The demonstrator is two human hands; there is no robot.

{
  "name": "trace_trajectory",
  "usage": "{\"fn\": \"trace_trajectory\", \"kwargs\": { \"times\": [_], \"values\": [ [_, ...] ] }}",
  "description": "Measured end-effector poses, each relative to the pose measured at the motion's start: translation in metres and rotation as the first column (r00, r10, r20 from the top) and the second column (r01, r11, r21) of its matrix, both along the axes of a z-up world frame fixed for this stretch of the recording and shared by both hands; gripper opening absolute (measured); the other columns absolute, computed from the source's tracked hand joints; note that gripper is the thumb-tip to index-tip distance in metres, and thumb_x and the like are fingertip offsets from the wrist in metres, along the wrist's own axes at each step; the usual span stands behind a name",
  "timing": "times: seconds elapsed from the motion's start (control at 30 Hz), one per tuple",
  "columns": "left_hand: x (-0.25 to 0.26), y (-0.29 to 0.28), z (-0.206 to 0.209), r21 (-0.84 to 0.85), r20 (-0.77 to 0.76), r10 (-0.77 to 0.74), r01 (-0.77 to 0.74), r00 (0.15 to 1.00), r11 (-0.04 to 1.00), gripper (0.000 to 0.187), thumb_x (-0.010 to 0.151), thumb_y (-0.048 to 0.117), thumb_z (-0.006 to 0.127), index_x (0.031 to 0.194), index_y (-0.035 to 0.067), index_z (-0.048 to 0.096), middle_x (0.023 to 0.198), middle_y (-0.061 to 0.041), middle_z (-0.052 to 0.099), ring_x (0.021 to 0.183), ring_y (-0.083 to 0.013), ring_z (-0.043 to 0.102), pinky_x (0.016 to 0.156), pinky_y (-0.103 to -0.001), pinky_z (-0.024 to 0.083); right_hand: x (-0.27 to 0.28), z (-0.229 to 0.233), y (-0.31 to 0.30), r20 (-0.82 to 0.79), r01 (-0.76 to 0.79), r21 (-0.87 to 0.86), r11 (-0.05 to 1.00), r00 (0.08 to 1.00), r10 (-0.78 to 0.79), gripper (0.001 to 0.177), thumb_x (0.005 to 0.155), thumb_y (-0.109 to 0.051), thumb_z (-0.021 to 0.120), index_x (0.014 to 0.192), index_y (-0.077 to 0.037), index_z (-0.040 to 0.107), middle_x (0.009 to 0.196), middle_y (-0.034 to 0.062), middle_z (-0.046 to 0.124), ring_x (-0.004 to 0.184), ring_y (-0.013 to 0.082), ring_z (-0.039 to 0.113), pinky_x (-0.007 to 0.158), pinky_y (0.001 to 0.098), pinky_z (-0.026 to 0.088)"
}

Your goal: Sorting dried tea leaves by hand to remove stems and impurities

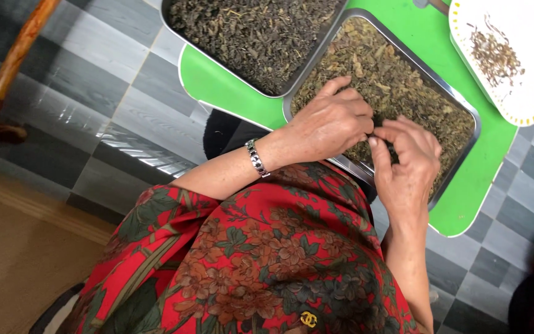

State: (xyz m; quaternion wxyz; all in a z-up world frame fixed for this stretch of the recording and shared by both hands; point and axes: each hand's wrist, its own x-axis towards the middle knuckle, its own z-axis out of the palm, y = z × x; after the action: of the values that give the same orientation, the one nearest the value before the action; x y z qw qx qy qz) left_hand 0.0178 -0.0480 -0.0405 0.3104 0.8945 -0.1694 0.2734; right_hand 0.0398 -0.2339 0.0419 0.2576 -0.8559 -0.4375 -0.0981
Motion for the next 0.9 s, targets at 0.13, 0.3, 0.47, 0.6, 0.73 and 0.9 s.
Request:
{"fn": "trace_trajectory", "kwargs": {
  "times": [0.13, 0.3, 0.47, 0.6, 0.73, 0.9],
  "values": [
    [-0.006, 0.003, 0.015, 0.001, -0.064, -0.02, 0.02, 0.998, 1.0, 0.005, 0.091, 0.022, 0.077, 0.092, 0.017, 0.077, 0.088, -0.002, 0.073, 0.1, -0.0219, 0.066, 0.115, -0.055, 0.026, -0.012, 0.001, -0.001, -0.016, 0.039, -0.031, 0.999, 0.999, -0.039, 0.005, 0.105, -0.005, 0.073, 0.106, -0.001, 0.074, 0.113, 0.02, 0.073, 0.124, 0.043, 0.063, 0.108, 0.0574, 0.039],
    [-0.011, 0.005, 0.023, 0.002, -0.074, -0.032, 0.033, 0.997, 0.999, 0.006, 0.093, 0.021, 0.076, 0.094, 0.015, 0.077, 0.088, -0.004, 0.075, 0.1, -0.0217, 0.069, 0.117, -0.053, 0.026, -0.017, -0.01, -0.007, -0.05, 0.039, -0.031, 0.999, 0.998, -0.041, 0.006, 0.105, -0.007, 0.071, 0.105, -0.001, 0.073, 0.113, 0.02, 0.072, 0.124, 0.043, 0.062, 0.107, 0.0584, 0.039],
    [-0.012, 0.005, 0.025, -0.028, -0.006, -0.032, 0.031, 0.999, 0.999, 0.006, 0.094, 0.018, 0.076, 0.092, 0.013, 0.078, 0.083, -0.005, 0.076, 0.093, -0.0207, 0.072, 0.117, -0.051, 0.028, -0.015, -0.018, -0.015, -0.072, 0.02, -0.002, 1.0, 0.997, -0.02, 0.006, 0.104, -0.009, 0.072, 0.106, -0.002, 0.073, 0.114, 0.0182, 0.071, 0.126, 0.0405, 0.062, 0.107, 0.0558, 0.039],
    [-0.016, 0.006, 0.029, -0.064, 0.044, -0.059, 0.061, 0.997, 0.996, 0.007, 0.097, 0.016, 0.074, 0.093, 0.011, 0.077, 0.083, -0.006, 0.076, 0.09, -0.0209, 0.072, 0.115, -0.049, 0.033, -0.02, -0.013, -0.015, -0.061, 0.017, 0.015, 1.0, 0.998, -0.016, 0.01, 0.107, -0.01, 0.068, 0.105, -0.001, 0.073, 0.113, 0.0194, 0.071, 0.125, 0.0417, 0.062, 0.108, 0.0568, 0.04],
    [-0.027, 0.014, 0.039, -0.085, 0.18, -0.058, 0.074, 0.982, 0.994, 0.007, 0.097, 0.013, 0.074, 0.095, 0.016, 0.079, 0.085, -0.002, 0.078, 0.089, -0.0156, 0.073, 0.115, -0.042, 0.037, -0.024, -0.016, -0.027, -0.022, 0.024, 0.035, 0.999, 0.999, -0.023, 0.011, 0.106, -0.009, 0.068, 0.102, -0.001, 0.074, 0.11, 0.0196, 0.072, 0.121, 0.0423, 0.065, 0.107, 0.0564, 0.042],
    [-0.036, 0.107, 0.069, -0.068, 0.461, 0.207, -0.198, 0.863, 0.978, 0.014, 0.104, 0.007, 0.062, 0.097, 0.009, 0.075, 0.093, -0.004, 0.076, 0.077, -0.0247, 0.065, 0.071, -0.041, 0.052, -0.023, -0.027, -0.046, -0.008, 0.007, 0.119, 0.993, 1.0, -0.006, 0.008, 0.102, -0.009, 0.075, 0.104, -0.001, 0.075, 0.113, 0.0164, 0.075, 0.12, 0.0359, 0.069, 0.106, 0.0482, 0.044]
  ]
}}
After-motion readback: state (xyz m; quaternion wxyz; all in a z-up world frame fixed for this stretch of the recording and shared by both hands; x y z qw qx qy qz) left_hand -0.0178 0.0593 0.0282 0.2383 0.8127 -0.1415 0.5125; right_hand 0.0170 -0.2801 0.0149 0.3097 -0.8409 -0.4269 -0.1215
